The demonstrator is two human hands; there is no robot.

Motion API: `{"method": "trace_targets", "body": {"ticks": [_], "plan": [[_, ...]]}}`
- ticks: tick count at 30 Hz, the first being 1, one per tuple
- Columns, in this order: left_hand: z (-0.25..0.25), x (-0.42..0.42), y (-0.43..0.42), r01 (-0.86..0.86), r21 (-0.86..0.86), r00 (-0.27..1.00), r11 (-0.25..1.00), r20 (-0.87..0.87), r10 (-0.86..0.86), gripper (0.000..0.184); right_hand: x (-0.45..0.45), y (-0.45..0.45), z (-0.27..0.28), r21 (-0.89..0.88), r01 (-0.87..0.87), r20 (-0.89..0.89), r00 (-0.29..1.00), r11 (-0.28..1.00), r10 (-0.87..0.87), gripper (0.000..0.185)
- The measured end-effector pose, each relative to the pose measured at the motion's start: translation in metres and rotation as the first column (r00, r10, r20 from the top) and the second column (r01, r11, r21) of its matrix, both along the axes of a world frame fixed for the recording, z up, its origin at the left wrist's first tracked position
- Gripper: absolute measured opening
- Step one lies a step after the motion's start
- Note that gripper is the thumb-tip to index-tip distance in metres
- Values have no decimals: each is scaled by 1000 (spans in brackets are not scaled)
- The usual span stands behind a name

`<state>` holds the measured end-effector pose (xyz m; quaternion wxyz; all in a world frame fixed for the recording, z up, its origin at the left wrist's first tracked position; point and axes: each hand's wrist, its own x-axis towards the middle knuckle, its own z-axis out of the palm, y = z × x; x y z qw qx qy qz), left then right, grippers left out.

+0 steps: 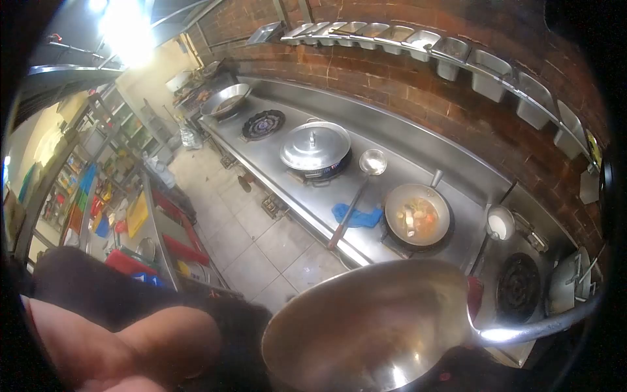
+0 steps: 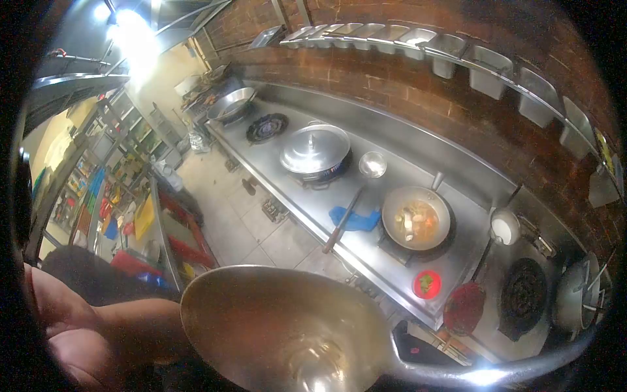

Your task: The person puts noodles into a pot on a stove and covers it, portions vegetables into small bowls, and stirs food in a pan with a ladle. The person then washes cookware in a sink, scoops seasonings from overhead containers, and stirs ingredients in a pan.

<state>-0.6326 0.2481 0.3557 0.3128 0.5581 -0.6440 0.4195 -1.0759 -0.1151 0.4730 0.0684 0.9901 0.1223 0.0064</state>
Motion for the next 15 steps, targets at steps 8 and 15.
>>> {"method": "trace_targets", "body": {"ticks": [8,15], "plan": [[2,4,-2,-25,-10,1000,1000,-5,25,31,-2,6,1,-22,-1,46,999,1000,3,35],[2,7,-1,-66,-17,998,998,-1,66,30,-5,5,13,172,230,-67,973,958,-222,38]]}}
